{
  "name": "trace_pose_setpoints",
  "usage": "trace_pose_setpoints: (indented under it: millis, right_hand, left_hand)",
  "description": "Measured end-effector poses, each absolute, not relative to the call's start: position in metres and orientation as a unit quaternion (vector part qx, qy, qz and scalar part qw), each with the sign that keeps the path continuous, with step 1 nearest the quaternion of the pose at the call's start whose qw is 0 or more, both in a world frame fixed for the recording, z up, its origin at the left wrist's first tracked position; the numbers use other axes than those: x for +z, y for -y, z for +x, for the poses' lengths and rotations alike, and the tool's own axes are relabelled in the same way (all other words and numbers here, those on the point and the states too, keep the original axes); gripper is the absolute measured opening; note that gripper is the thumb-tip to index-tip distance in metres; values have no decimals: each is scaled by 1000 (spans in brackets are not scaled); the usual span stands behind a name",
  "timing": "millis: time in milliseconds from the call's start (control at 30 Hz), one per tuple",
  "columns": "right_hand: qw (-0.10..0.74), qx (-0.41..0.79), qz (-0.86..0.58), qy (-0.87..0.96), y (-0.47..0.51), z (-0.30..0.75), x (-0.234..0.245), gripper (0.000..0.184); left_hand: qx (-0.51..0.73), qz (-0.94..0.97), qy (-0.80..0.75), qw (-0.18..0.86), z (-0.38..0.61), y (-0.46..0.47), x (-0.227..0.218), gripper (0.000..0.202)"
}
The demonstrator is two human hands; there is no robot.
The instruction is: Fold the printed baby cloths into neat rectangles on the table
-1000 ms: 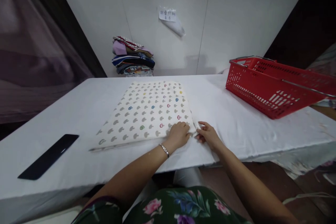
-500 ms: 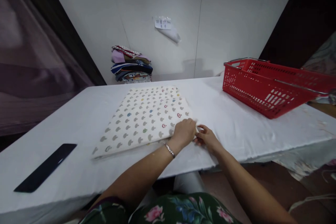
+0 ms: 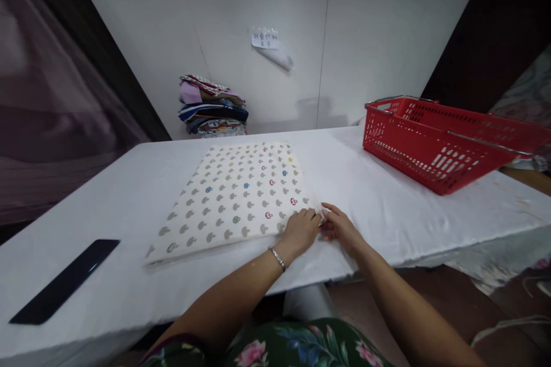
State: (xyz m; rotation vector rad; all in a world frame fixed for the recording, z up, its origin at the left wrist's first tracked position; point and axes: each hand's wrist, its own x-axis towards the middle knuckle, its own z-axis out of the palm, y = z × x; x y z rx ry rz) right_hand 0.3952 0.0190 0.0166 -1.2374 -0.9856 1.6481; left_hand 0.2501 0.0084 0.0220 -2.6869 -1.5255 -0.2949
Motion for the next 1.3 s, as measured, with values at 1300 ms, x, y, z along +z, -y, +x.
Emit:
trace_pose_setpoints:
  millis: [1300]
  right_hand:
    - [271, 464, -604, 588, -1, 421, 8, 71]
  left_hand:
    - [-178, -419, 888, -57, -80, 152, 36, 44]
